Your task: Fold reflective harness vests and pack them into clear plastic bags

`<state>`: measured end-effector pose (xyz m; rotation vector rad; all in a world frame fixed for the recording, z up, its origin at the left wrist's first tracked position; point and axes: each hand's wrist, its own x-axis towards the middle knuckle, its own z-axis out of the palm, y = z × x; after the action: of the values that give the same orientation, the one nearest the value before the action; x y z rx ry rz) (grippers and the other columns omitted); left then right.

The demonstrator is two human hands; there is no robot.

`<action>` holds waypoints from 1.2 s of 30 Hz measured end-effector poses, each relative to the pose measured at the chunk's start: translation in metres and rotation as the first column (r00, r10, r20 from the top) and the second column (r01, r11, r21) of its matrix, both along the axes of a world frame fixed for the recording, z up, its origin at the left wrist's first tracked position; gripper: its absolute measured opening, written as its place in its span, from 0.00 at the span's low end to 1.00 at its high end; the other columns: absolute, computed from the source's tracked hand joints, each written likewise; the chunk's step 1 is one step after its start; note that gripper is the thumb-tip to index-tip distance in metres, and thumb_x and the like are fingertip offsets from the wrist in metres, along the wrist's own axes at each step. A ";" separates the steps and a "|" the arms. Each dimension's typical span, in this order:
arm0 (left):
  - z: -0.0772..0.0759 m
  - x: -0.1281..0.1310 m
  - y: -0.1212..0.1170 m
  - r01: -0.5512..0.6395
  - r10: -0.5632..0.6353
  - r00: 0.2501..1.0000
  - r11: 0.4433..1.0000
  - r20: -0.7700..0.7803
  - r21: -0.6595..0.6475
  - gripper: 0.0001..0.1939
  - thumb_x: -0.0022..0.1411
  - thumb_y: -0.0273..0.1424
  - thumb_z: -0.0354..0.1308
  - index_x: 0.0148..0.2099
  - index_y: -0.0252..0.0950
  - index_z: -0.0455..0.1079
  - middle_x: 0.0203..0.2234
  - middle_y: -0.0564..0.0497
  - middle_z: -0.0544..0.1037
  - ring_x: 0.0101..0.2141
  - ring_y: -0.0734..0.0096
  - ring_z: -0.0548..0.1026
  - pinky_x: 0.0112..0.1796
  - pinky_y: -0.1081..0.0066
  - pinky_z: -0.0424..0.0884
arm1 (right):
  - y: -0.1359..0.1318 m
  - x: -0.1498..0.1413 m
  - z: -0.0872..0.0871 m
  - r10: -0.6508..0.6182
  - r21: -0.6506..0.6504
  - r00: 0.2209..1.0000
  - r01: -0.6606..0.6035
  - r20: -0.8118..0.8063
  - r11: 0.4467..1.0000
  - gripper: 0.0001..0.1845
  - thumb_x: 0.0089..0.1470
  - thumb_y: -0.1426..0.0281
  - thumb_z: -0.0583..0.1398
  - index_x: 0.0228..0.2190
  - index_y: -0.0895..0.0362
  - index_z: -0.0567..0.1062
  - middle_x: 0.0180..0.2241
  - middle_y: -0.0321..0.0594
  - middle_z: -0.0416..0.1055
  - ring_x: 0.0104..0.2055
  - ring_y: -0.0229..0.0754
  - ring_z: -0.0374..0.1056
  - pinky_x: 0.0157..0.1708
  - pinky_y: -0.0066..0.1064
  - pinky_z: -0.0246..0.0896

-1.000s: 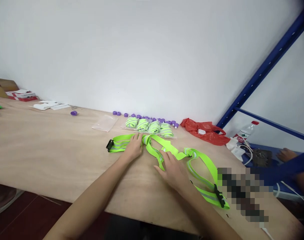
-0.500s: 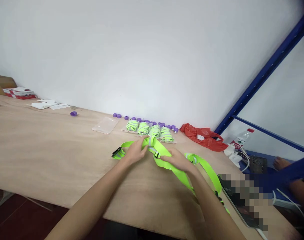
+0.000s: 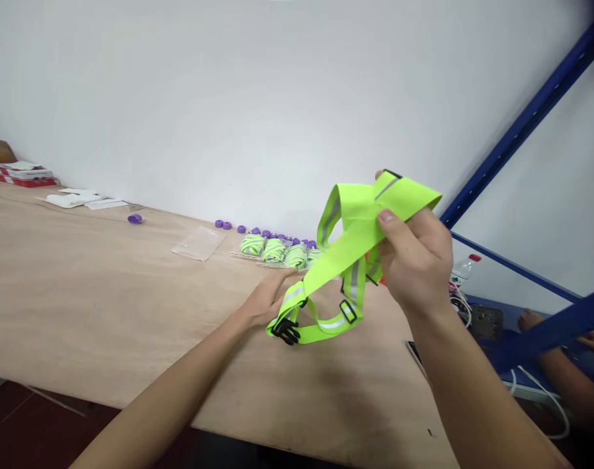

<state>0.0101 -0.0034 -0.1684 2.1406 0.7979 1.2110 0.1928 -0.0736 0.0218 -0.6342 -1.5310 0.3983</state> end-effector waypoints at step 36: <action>0.002 0.035 -0.038 0.292 -0.388 0.732 0.921 -0.560 -0.257 0.18 0.61 0.51 0.61 0.39 0.41 0.73 0.23 0.55 0.71 0.25 0.69 0.68 0.26 0.72 0.54 | 0.057 0.121 -0.220 -0.095 -0.556 0.720 0.606 0.688 0.569 0.19 0.45 0.52 0.63 0.21 0.53 0.67 0.22 0.36 0.69 0.29 0.45 0.66 0.28 0.29 0.52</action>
<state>0.0451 -0.0410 -0.1664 2.4237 0.6641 0.2458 0.3137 -0.0168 -0.1979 -1.9020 -1.7153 0.5426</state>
